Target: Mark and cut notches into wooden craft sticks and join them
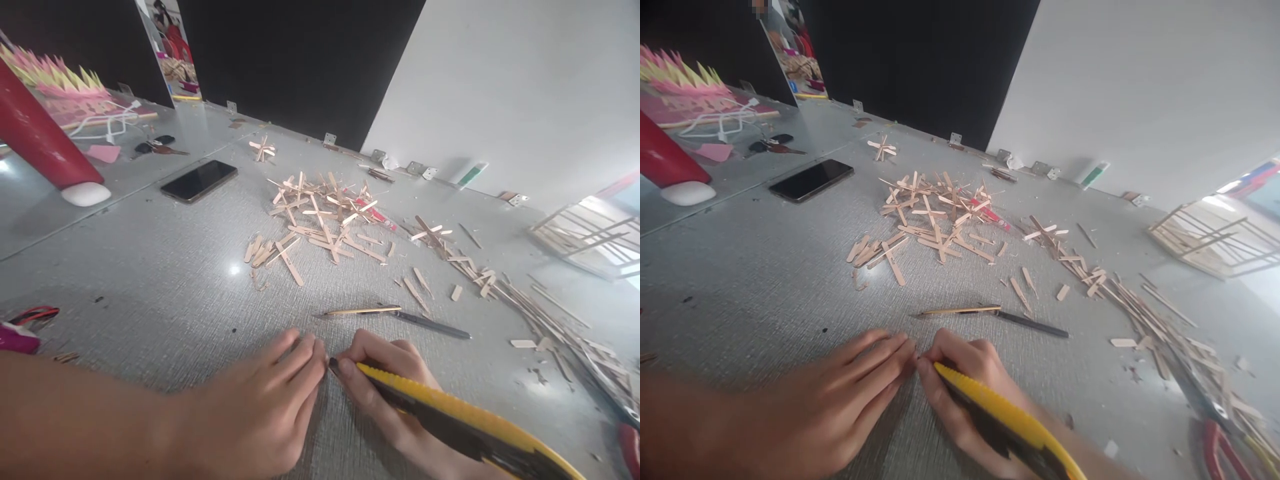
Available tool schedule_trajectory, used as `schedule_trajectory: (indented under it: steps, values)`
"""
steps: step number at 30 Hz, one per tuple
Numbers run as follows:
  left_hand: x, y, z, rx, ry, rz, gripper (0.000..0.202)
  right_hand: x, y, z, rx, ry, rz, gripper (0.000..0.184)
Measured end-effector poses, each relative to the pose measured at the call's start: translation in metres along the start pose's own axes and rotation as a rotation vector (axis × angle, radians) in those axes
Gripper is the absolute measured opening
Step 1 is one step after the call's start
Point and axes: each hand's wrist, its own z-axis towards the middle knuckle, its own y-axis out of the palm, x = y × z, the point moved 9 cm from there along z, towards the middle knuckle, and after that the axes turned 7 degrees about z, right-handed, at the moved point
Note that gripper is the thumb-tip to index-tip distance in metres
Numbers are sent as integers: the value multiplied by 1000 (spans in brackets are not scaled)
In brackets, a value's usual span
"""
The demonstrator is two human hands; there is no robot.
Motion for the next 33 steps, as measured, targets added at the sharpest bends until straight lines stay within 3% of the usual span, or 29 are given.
schedule_trajectory:
  steps: [15,33]
  values:
    - [0,-6,9,-29,-4,-12,25,-5,4,-1,-123,-118,-5,24]
    - [-3,-10,10,2,-13,17,26,2,3,-5,-91,-56,65,27]
